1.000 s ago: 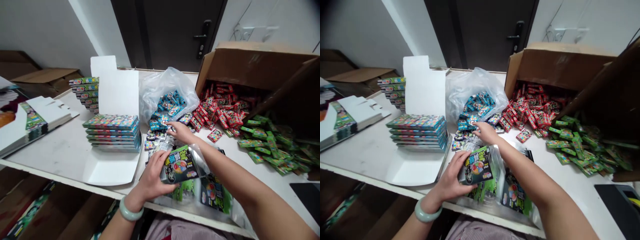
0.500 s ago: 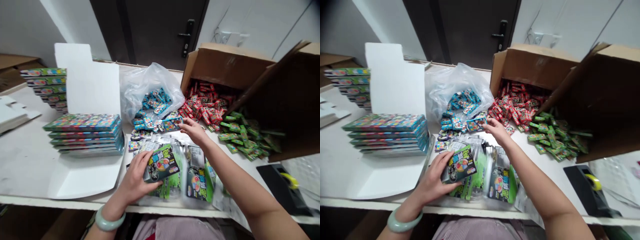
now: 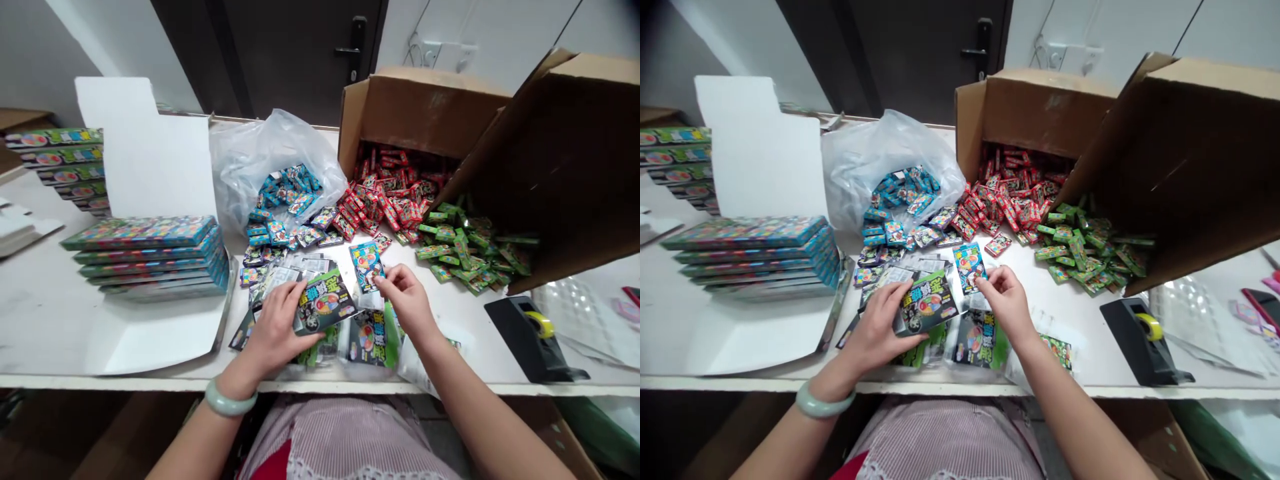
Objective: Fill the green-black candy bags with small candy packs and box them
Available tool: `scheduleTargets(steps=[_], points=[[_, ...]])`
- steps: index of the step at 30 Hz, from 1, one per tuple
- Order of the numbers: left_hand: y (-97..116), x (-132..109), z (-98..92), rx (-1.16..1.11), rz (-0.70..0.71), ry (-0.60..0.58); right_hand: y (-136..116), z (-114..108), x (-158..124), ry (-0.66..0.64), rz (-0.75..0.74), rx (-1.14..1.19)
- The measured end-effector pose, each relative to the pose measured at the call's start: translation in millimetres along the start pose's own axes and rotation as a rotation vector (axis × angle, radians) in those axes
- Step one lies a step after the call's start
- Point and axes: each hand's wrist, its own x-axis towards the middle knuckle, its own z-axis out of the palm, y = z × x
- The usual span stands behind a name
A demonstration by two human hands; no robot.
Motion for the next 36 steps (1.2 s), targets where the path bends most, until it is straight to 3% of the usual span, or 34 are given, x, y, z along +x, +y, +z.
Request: scheduleTargets(steps=[2,10,15,19,22,24,27,30,34,36], points=[[3,1,1.2,0.011,0.004,0.022,2,1,-6,-0.020,-0.021,-0.041],[1,-2,-2.6,0.058,0.041,0.014,-14,-14,-16,-0.334,-0.051,-0.462],[4,-7,2.0,0.009,0.096,-0.023,-18,-12,-14,-0.497,-0.042,-0.491],[6,-7,3.2,0.011,0.060,0.002,-5,1,-15,-0.386,-0.094,-0.448],[8,-4,-0.4,0.049,0.018,0.055,0,10,-20,-0.257,-0.242,-0.490],[11,-2,-3.8,0.070,0.000,0.105,-1,14,-24,-0.259,-0.307,-0.512],[20,-1,-8.7,0.016,-0.047,0.162,-6,19,-30,-0.336,-0.165,-0.368],[33,1,-9.4,-0.223,-0.116,0.115,-13,21,-34,-0.376,-0.045,-0.178],[49,-4,1.4,-0.677,-0.326,0.160,-13,19,-41,-0.152,-0.042,0.002],[53,-11,8.6,-0.837,-0.365,0.123,-5,16,-49,-0.078,-0.011,0.048]])
